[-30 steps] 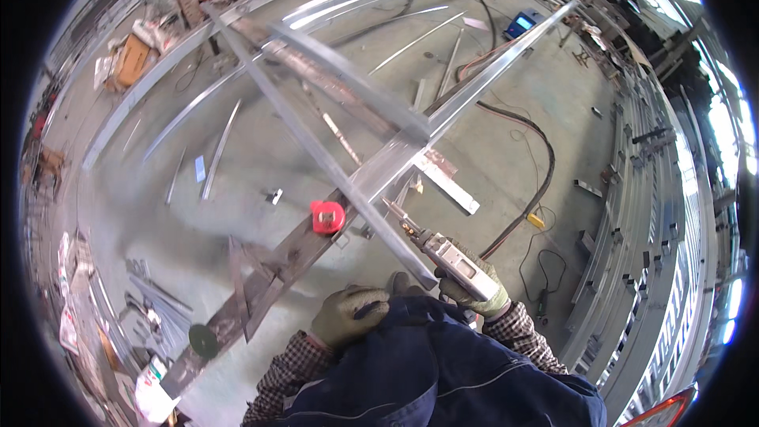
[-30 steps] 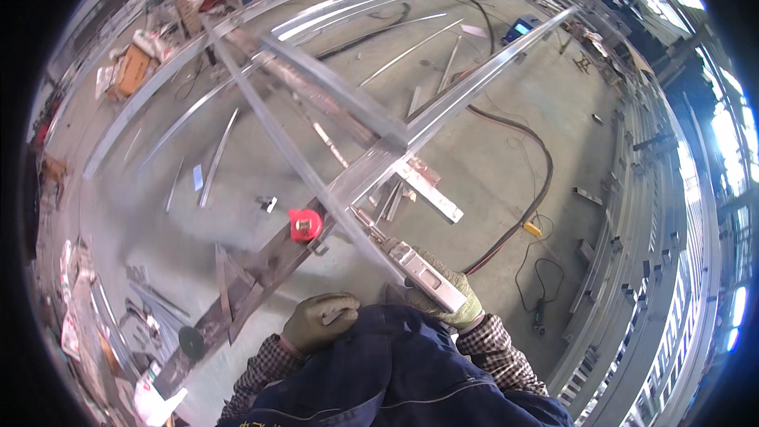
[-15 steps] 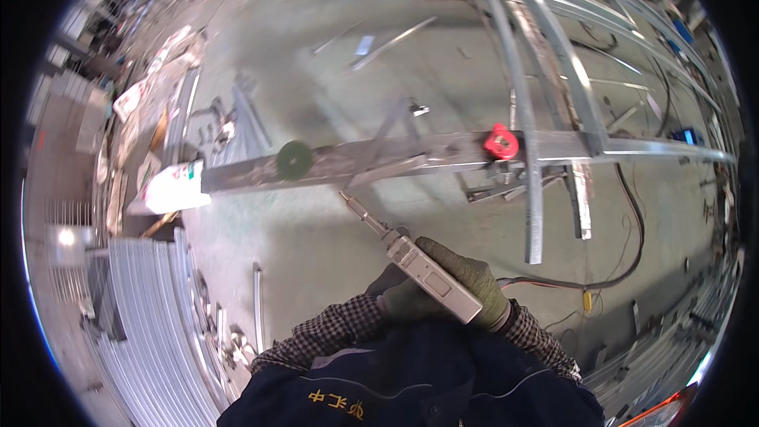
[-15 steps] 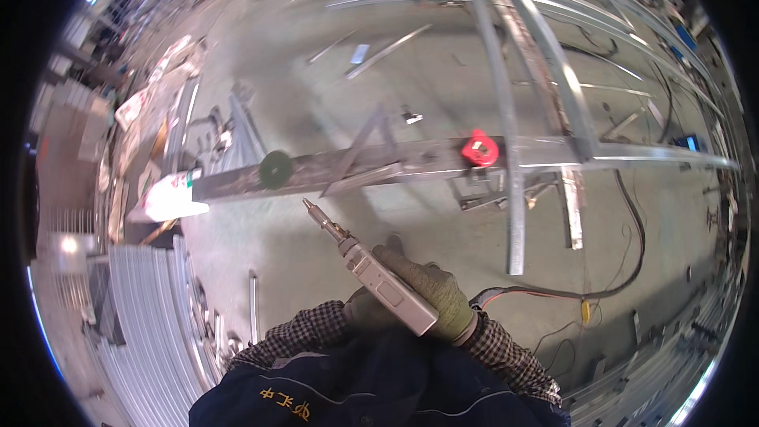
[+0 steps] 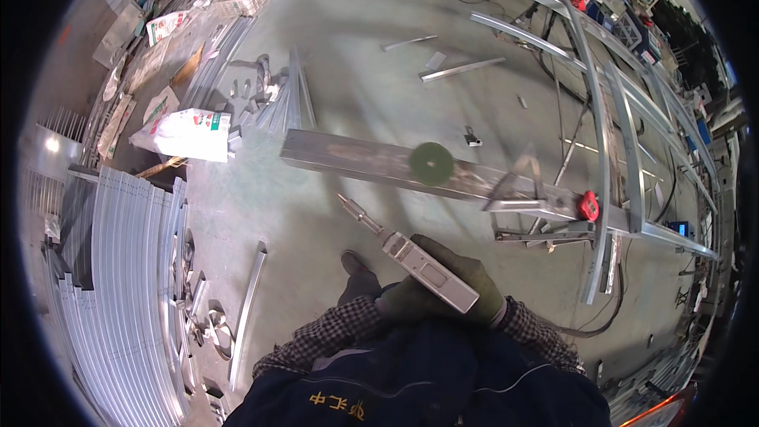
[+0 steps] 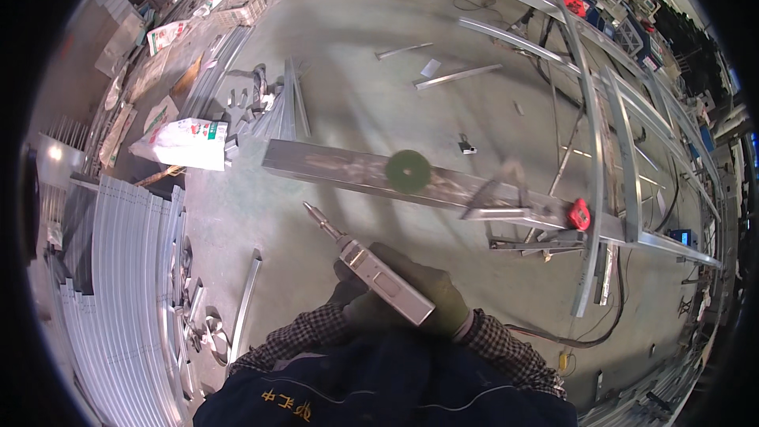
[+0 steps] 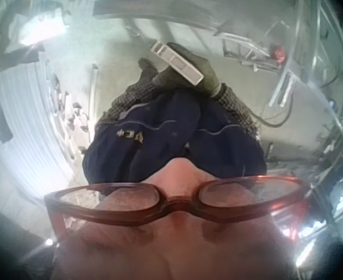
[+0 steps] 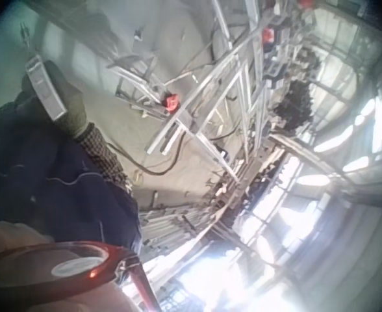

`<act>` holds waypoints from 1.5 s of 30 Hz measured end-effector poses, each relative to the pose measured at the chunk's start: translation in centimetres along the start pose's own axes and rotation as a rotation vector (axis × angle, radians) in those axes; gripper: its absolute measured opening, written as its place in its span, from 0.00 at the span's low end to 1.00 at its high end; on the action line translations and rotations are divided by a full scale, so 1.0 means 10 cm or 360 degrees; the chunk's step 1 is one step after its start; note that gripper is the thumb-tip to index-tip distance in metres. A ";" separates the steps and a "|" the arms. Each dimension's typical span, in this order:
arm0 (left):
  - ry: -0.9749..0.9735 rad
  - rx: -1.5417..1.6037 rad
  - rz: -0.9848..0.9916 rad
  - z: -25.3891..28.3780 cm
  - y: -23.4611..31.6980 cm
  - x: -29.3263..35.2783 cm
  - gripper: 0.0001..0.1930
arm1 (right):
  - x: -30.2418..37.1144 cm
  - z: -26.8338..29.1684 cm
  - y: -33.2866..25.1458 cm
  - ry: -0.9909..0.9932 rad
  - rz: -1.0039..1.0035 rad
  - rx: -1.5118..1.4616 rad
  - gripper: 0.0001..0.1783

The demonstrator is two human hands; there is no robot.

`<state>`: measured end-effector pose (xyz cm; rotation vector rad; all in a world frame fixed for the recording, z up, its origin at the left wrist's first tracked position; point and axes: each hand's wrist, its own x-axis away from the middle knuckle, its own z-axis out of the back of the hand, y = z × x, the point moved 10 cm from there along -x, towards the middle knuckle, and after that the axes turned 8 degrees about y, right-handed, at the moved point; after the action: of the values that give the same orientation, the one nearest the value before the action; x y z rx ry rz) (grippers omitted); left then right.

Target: The person measures and aligns metal bars on a frame, then uses an angle grinder to cut and smooth the bars. They position the bars into the frame and weld the joints using a welding torch, repeating the process for multiple sections.

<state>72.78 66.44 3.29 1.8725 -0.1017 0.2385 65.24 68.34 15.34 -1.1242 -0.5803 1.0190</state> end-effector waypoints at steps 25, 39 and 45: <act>0.0834 -0.0921 0.0004 5.52 0.66 1.55 0.36 | -4.27 -3.67 -0.86 -0.0650 0.0374 -0.0494 0.47; -0.0315 -0.1049 -0.0037 6.70 1.39 -0.54 0.36 | -5.47 -2.61 -0.17 0.0712 -0.0090 -0.0193 0.48; -0.0828 -0.1092 -0.0102 6.77 1.69 -1.33 0.36 | -5.59 -2.34 -0.20 0.1182 -0.0266 -0.0008 0.47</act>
<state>64.23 -3.69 -3.73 1.2088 -0.4227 -0.3062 59.87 7.98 14.38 -1.3282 -0.0727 0.3990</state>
